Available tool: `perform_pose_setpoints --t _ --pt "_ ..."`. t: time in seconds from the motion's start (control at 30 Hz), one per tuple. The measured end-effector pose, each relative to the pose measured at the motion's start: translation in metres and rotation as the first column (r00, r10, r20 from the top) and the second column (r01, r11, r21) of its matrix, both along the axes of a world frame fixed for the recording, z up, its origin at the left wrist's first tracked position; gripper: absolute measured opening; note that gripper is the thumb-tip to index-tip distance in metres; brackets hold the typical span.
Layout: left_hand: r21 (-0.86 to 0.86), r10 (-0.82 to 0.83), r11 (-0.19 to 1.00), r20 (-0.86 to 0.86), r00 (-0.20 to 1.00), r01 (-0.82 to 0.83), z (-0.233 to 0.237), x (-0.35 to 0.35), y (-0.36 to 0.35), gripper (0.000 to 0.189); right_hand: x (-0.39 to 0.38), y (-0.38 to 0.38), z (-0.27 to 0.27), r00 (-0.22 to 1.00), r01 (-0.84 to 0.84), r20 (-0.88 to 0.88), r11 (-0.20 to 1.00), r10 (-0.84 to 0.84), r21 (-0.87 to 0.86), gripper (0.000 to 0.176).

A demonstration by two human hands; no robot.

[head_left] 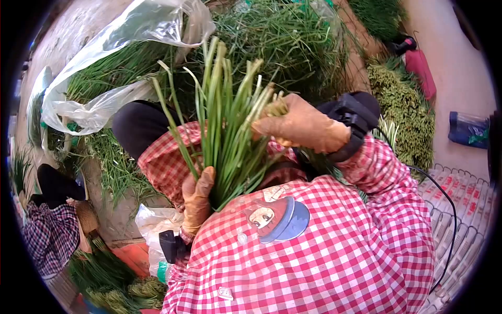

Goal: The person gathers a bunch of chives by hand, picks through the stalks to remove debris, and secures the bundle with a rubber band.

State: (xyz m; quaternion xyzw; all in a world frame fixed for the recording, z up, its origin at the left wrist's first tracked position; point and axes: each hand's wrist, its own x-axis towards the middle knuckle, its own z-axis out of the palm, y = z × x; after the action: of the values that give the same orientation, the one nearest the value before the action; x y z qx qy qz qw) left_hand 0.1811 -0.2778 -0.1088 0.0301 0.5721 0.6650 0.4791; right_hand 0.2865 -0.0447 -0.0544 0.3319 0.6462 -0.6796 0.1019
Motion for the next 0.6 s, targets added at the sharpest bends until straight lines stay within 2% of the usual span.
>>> perform_pose_setpoints --t 0.03,0.07,0.1,0.17,0.23,0.3,0.33,0.37,0.43,0.47,0.5,0.57,0.6 --pt "0.039 -0.040 0.998 -0.052 0.998 0.042 -0.021 -0.003 -0.013 0.029 0.001 0.006 0.009 0.996 -0.071 0.052 0.997 0.070 0.018 0.037" --pt "0.020 -0.033 0.999 -0.046 0.998 0.034 -0.017 0.000 -0.012 0.030 -0.004 0.014 0.025 0.950 -0.225 0.245 0.967 0.192 0.116 0.026" --pt "0.001 -0.029 1.000 -0.036 0.999 0.029 -0.012 0.003 -0.008 0.030 0.001 0.024 0.028 0.954 -0.247 0.225 0.948 0.201 0.202 0.031" --pt "0.032 -0.045 0.998 0.000 0.999 0.045 -0.002 0.001 -0.004 0.030 0.004 0.050 0.043 0.982 -0.187 0.062 0.924 0.177 0.333 0.032" --pt "0.051 -0.068 0.996 0.024 0.997 0.067 -0.001 0.003 0.000 0.031 0.005 0.064 0.071 0.999 -0.024 -0.010 0.878 0.033 0.478 0.030" --pt "0.047 -0.087 0.995 0.022 0.996 0.086 -0.002 0.003 -0.003 0.031 0.001 0.072 0.092 0.996 0.087 -0.067 0.727 -0.056 0.681 0.031" --pt "0.047 -0.101 0.994 0.014 0.995 0.100 -0.002 0.003 -0.004 0.031 -0.008 0.080 0.095 0.996 0.050 -0.083 0.575 0.031 0.817 0.043" --pt "0.046 -0.118 0.992 0.004 0.993 0.118 -0.001 0.004 -0.004 0.032 -0.030 0.089 0.099 0.975 -0.062 -0.046 0.470 0.216 0.881 0.028" --pt "0.048 -0.164 0.985 -0.019 0.986 0.165 0.001 0.004 -0.004 0.033 -0.061 0.080 0.127 0.925 -0.267 0.121 0.392 0.360 0.880 0.019" --pt "0.054 -0.196 0.979 -0.040 0.980 0.198 0.000 0.004 -0.003 0.032 -0.078 0.085 0.111 0.873 -0.368 0.173 0.384 0.456 0.847 0.019" --pt "0.061 -0.206 0.976 -0.055 0.977 0.210 0.000 0.003 -0.002 0.032 -0.095 0.091 0.096 0.809 -0.463 0.213 0.369 0.548 0.806 0.028" --pt "0.076 -0.210 0.973 -0.079 0.974 0.216 -0.002 0.004 0.001 0.032 -0.128 0.108 0.050 0.586 -0.552 0.245 0.159 0.773 0.818 0.047" --pt "0.071 -0.228 0.970 -0.087 0.970 0.234 -0.005 0.003 -0.001 0.031 -0.134 0.094 0.050 0.507 -0.561 0.298 0.047 0.809 0.827 0.039"
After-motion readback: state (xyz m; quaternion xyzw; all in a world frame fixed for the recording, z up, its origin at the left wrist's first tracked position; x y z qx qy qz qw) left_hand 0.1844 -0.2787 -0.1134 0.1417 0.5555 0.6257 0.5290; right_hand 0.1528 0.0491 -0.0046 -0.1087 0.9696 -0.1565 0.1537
